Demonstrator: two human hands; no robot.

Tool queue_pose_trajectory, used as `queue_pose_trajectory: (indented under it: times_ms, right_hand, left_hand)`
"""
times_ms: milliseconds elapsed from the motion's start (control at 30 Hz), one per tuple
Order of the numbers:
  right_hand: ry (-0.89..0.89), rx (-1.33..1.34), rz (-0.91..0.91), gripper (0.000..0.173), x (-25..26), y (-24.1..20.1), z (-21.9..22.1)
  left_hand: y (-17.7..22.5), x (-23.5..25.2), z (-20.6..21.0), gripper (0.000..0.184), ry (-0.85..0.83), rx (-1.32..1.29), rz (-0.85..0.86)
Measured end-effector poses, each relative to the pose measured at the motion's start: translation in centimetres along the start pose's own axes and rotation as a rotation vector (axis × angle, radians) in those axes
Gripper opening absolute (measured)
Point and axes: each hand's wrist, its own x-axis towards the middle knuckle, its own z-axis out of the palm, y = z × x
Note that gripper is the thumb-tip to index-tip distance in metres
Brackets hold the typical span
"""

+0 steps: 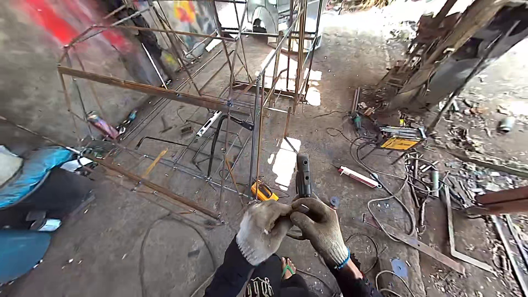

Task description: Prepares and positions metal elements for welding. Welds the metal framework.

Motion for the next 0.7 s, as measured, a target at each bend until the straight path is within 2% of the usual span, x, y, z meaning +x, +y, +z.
queue_pose_trajectory:
  times_ms: [33, 100, 167, 267, 300, 367, 500, 567, 633, 700]
  right_hand:
    - [-0.012, 0.031, -0.036, 0.016, 0.6, -0.2, -0.1]
    - [0.003, 0.112, -0.084, 0.015, 1.8, -0.5, 0.0]
    - [0.081, 0.153, -0.107, 0.015, 3.5, -1.0, 0.8]
    - [0.211, 0.022, -0.138, 0.012, 5.9, -0.9, 2.3]
    - [0.218, -0.043, -0.164, 0.010, 6.4, -0.6, 2.6]
    - [0.192, -0.140, -0.245, 0.009, 7.8, 0.1, 2.8]
    - [0.081, -0.256, -0.310, 0.011, 8.5, 1.4, 1.1]
    - [0.007, -0.248, -0.306, 0.012, 8.6, 2.0, 0.4]
    - [-0.031, -0.268, -0.310, 0.014, 8.8, 2.6, 0.2]
    - [-0.026, -0.304, -0.278, 0.021, 8.9, 3.2, -0.1]
  left_hand:
    - [-0.2, 0.6, -0.1, 0.016, -0.029, -0.148, -0.045]
    - [-1.8, 1.5, -0.2, 0.027, -0.036, -0.590, -0.127]
    - [-4.0, 2.1, 0.4, 0.035, -0.038, -0.827, -0.216]
    - [-4.0, 3.4, 2.1, 0.024, 0.001, -0.811, -0.329]
    - [-3.4, 4.1, 2.5, 0.017, 0.067, -0.807, -0.369]
    - [-3.2, 6.0, 2.3, 0.018, 0.150, -0.842, -0.421]
    - [-6.5, 6.9, 0.9, 0.032, -0.030, -1.153, -0.466]
    - [-6.6, 8.0, 0.3, 0.038, -0.110, -1.205, -0.579]
    - [-5.8, 9.0, 0.4, 0.030, -0.064, -1.146, -0.701]
    - [-5.4, 9.7, 0.8, 0.022, 0.030, -1.073, -0.712]
